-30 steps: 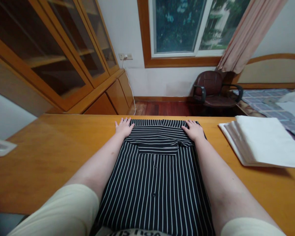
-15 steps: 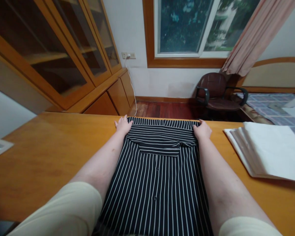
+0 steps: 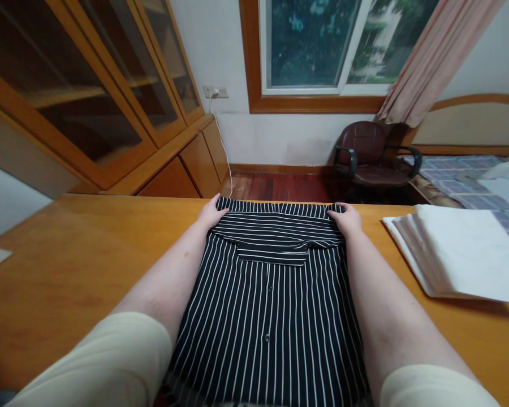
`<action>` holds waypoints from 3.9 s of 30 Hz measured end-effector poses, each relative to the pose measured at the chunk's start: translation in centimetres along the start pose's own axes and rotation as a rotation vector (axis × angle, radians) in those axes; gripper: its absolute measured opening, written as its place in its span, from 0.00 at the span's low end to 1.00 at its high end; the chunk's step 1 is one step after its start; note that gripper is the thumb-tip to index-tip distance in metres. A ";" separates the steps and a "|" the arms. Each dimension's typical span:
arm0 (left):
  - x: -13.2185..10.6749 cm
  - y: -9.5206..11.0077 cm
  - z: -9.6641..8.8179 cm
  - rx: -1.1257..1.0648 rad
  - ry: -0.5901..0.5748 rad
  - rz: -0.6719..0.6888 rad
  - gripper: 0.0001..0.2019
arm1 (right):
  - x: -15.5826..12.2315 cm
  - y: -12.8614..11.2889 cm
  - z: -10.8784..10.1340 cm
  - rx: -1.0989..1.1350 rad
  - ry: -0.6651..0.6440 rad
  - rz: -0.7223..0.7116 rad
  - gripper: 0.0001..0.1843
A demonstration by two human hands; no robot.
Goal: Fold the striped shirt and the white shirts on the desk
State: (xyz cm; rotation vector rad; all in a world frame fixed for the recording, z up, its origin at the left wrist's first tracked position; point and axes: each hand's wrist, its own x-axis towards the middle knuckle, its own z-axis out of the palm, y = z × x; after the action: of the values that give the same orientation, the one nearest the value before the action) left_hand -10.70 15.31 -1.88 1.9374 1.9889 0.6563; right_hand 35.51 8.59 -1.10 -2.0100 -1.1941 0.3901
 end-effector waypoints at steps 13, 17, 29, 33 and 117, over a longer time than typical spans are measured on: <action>0.0 1.4 -4.9 -0.157 0.044 0.085 0.09 | -0.1 -3.0 -3.5 0.384 0.131 -0.045 0.13; -2.3 2.5 -9.8 -0.241 0.112 0.185 0.11 | -2.5 -5.2 -7.4 0.452 0.205 -0.198 0.14; -22.2 -3.6 -12.7 -0.500 -0.596 0.220 0.11 | -18.6 4.1 -14.9 0.370 -0.305 -0.135 0.14; -25.4 -5.4 -9.9 -0.252 -0.516 0.307 0.04 | -21.1 7.3 -13.7 0.102 -0.561 -0.181 0.10; -27.1 -3.5 -11.5 -0.481 -0.164 -0.203 0.23 | -21.7 6.6 -13.7 0.253 -0.099 -0.034 0.15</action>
State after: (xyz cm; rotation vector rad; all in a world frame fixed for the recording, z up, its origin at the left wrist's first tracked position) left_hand -18.05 -12.98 3.26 1.4380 1.7027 0.8034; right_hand 36.47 -17.78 0.80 -1.7678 -1.1743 0.5990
